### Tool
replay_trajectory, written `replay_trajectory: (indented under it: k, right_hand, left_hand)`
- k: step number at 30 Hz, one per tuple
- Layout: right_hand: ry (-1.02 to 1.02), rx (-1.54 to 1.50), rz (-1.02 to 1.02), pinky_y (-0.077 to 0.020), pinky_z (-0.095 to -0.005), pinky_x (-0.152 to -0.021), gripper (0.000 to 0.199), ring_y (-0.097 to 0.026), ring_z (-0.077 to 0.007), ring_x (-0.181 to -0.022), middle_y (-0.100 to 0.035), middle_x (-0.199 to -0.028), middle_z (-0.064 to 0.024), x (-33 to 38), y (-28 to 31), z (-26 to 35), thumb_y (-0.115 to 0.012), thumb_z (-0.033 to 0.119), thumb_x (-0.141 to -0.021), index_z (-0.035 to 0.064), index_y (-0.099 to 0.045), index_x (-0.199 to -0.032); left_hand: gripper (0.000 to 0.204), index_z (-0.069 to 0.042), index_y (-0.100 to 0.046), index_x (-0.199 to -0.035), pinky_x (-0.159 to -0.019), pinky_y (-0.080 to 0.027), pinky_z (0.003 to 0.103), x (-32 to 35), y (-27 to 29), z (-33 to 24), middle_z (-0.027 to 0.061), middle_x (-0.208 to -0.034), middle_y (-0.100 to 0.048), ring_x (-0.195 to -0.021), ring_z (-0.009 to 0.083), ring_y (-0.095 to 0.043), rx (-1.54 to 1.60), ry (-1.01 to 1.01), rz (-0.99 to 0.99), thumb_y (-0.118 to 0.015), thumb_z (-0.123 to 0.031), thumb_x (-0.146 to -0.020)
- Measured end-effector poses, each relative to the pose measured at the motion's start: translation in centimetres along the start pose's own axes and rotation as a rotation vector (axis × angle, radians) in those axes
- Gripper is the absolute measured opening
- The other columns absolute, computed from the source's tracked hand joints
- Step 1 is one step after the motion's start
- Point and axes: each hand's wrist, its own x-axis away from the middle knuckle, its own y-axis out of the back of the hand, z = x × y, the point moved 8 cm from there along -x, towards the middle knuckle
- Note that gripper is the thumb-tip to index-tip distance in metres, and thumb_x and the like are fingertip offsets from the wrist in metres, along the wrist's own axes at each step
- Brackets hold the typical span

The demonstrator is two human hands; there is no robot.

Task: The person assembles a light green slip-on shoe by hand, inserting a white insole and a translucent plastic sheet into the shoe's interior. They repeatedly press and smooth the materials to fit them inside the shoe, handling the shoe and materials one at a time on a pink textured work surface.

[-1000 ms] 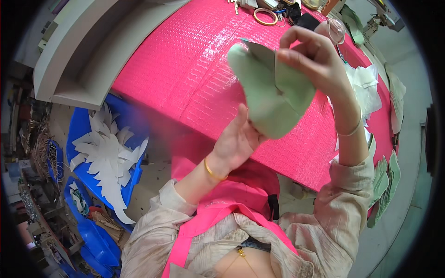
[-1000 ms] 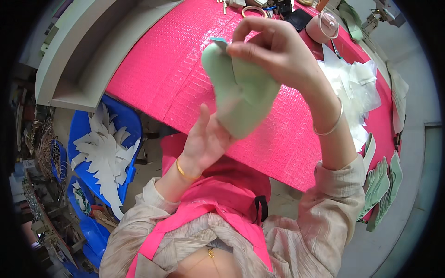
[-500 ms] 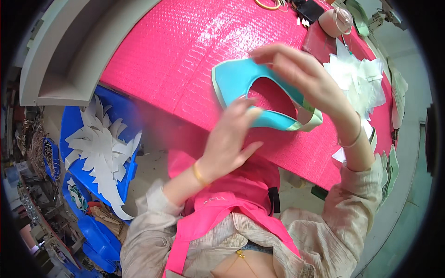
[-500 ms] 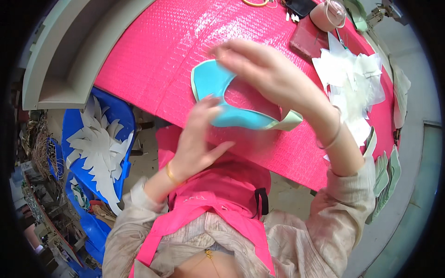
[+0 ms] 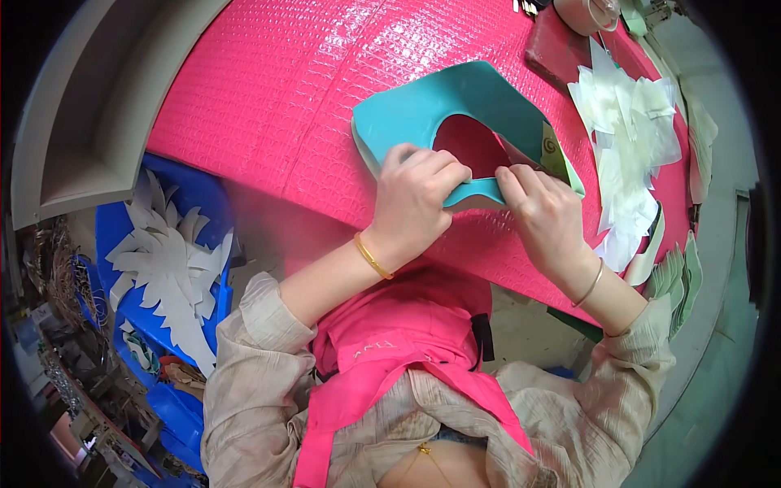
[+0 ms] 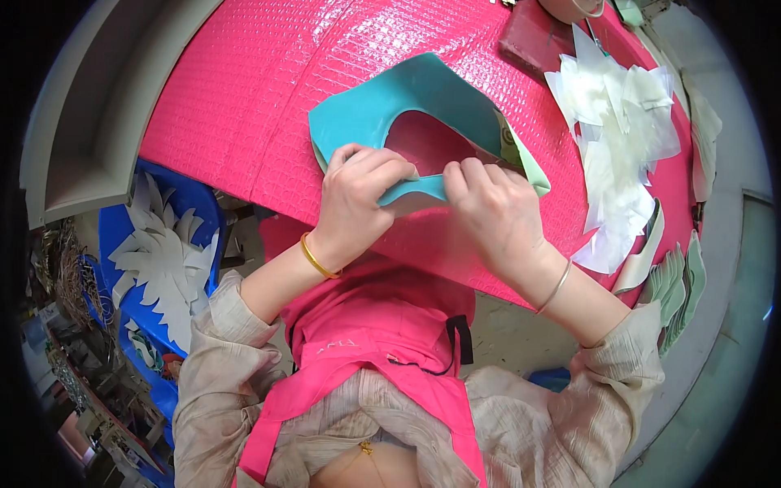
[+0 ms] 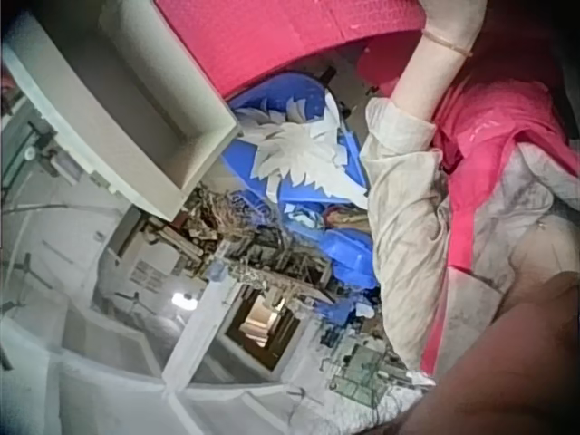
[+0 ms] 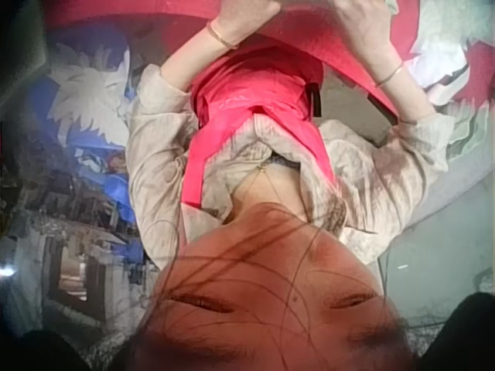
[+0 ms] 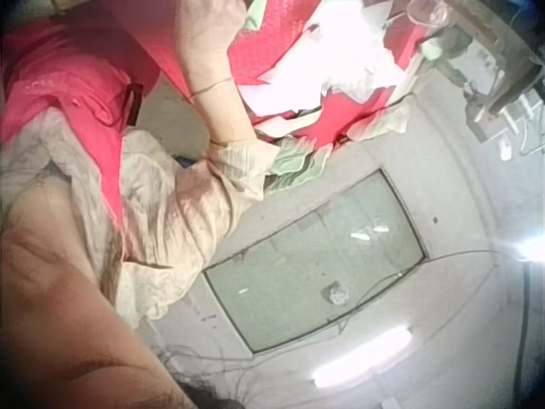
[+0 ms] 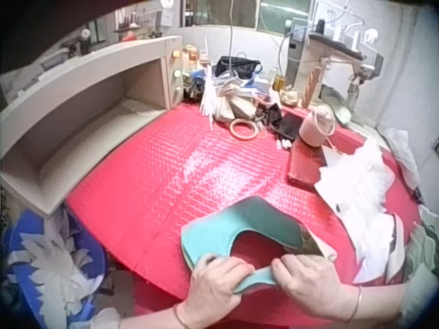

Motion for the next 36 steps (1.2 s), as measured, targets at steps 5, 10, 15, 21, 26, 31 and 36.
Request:
replay_trajectory:
  k: [5,10,15,21,26,31,36]
  right_hand:
    - [0.019,-0.069,-0.076,-0.0442,-0.0317,-0.047,0.010,-0.057,-0.0179,-0.056,-0.048,-0.065,-0.0054,0.5,-0.1,-1.7,-0.056,0.007,-0.068,0.0065,-0.049,-0.076]
    - [0.007,0.057,-0.613,-0.0480,-0.0293,-0.056,0.015,-0.059,-0.0189,-0.069,-0.060,-0.084,-0.0024,-3.3,3.6,-5.4,-0.057,0.006,-0.069,0.0106,-0.059,-0.083]
    - [0.091,-0.079,-0.469,-0.0491,-0.0277,-0.062,0.021,-0.056,-0.0202,-0.082,-0.056,-0.089,-0.0046,-0.7,-4.5,-0.8,-0.055,0.010,-0.066,0.0065,-0.061,-0.085]
    - [-0.023,-0.091,-0.060,-0.0501,-0.0286,-0.056,0.007,-0.060,-0.0183,-0.072,-0.056,-0.075,-0.0065,-1.3,-6.6,0.7,-0.053,0.007,-0.068,0.0064,-0.055,-0.074]
    - [-0.058,-0.291,0.205,-0.0508,-0.0394,-0.058,0.006,-0.062,-0.0312,-0.066,-0.062,-0.069,-0.0171,-4.9,-8.7,-2.2,-0.060,0.009,-0.068,0.0048,-0.064,-0.070]
    - [-0.078,-0.471,0.568,-0.0466,-0.0363,-0.064,0.026,-0.061,-0.0279,-0.068,-0.062,-0.072,-0.0159,-7.3,-10.1,-3.5,-0.070,0.024,-0.068,0.0047,-0.068,-0.086]
    - [-0.143,-0.483,0.625,-0.0458,-0.0354,-0.061,0.037,-0.061,-0.0254,-0.066,-0.061,-0.066,-0.0161,-7.9,-10.7,-4.0,-0.076,0.034,-0.062,0.0016,-0.067,-0.078]
  left_hand:
    - [0.008,-0.010,-0.058,-0.074,-0.075,-0.037,0.034,-1.5,0.3,-0.7,0.0025,-0.071,-0.057,-0.071,0.0192,-0.056,-0.198,-0.094,0.044,-0.062,-0.013,-0.068]
    - [0.006,-0.011,-0.058,-0.074,-0.078,-0.036,0.032,-7.5,4.1,-4.8,-0.0006,-0.068,-0.052,-0.068,0.0155,-0.055,-0.788,-0.653,-0.153,-0.056,-0.015,-0.069]
    - [0.007,-0.010,-0.058,-0.072,-0.085,-0.034,0.034,-1.1,-1.0,0.0,0.0007,-0.072,-0.051,-0.076,0.0133,-0.051,-0.842,-0.877,0.076,-0.054,-0.015,-0.068]
    - [0.011,-0.008,-0.059,-0.074,-0.082,-0.034,0.036,2.0,-0.9,2.2,0.0021,-0.080,-0.055,-0.082,0.0164,-0.053,-0.617,-0.207,0.028,-0.061,-0.014,-0.065]
    - [0.017,-0.008,-0.063,-0.077,-0.080,-0.033,0.038,1.3,-0.3,3.8,0.0028,-0.082,-0.060,-0.079,0.0196,-0.053,-0.438,0.105,0.009,-0.069,-0.019,-0.067]
    - [0.030,-0.005,-0.064,-0.064,-0.073,-0.030,0.037,0.1,-0.8,6.5,0.0071,-0.066,-0.059,-0.076,0.0219,-0.053,-0.405,0.303,0.084,-0.068,-0.034,-0.070]
    - [0.026,-0.006,-0.066,-0.068,-0.074,-0.031,0.039,-0.8,-1.5,7.6,0.0099,-0.066,-0.062,-0.074,0.0235,-0.058,-0.428,0.447,0.257,-0.068,-0.032,-0.070]
